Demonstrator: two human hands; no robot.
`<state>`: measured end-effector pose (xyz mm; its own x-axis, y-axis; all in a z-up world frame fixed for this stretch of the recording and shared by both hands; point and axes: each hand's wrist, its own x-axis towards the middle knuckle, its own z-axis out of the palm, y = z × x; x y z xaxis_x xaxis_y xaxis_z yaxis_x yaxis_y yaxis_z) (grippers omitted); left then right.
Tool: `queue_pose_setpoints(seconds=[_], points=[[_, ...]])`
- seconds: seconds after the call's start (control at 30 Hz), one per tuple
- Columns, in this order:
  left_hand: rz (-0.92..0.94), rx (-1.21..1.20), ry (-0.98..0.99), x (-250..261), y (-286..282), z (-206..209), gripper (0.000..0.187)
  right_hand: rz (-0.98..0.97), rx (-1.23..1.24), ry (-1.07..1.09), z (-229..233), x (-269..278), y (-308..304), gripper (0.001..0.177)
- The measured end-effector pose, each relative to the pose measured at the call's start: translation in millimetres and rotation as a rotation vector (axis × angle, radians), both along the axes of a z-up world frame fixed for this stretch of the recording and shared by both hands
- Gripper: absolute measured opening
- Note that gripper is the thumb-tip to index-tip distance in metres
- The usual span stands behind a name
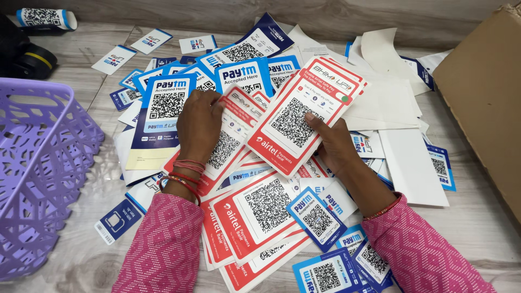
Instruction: The person sorts through a large pile of payment cards with QR codes on a table, separating them into stacks and placing them into a cardboard box. The person handles the cards by hand, organizing them into neat piles before transferring them to the box.
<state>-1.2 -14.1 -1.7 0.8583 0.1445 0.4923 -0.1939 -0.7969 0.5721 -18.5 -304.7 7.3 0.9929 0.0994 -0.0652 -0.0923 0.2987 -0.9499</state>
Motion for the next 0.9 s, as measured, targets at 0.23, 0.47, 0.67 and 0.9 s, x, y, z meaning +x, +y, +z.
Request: queue_pose_setpoints(seconds=[0.23,0.47,0.67,0.9], points=[[-0.235,-1.582,-0.027,33,44,-15,0.011,-0.016,-0.109,0.019,-1,-1,3,0.045],[-0.358,-1.719,-0.079,30,31,-13,0.015,0.107,-0.306,-0.057,-4,-8,5,0.046],[-0.308,-0.989,-0.035,11,-61,-15,0.029,0.106,-0.359,-0.073,-11,-5,2,0.057],[-0.482,-0.852,-0.054,-12,-86,-5,0.046,0.094,-0.539,-0.234,5,-11,6,0.052]])
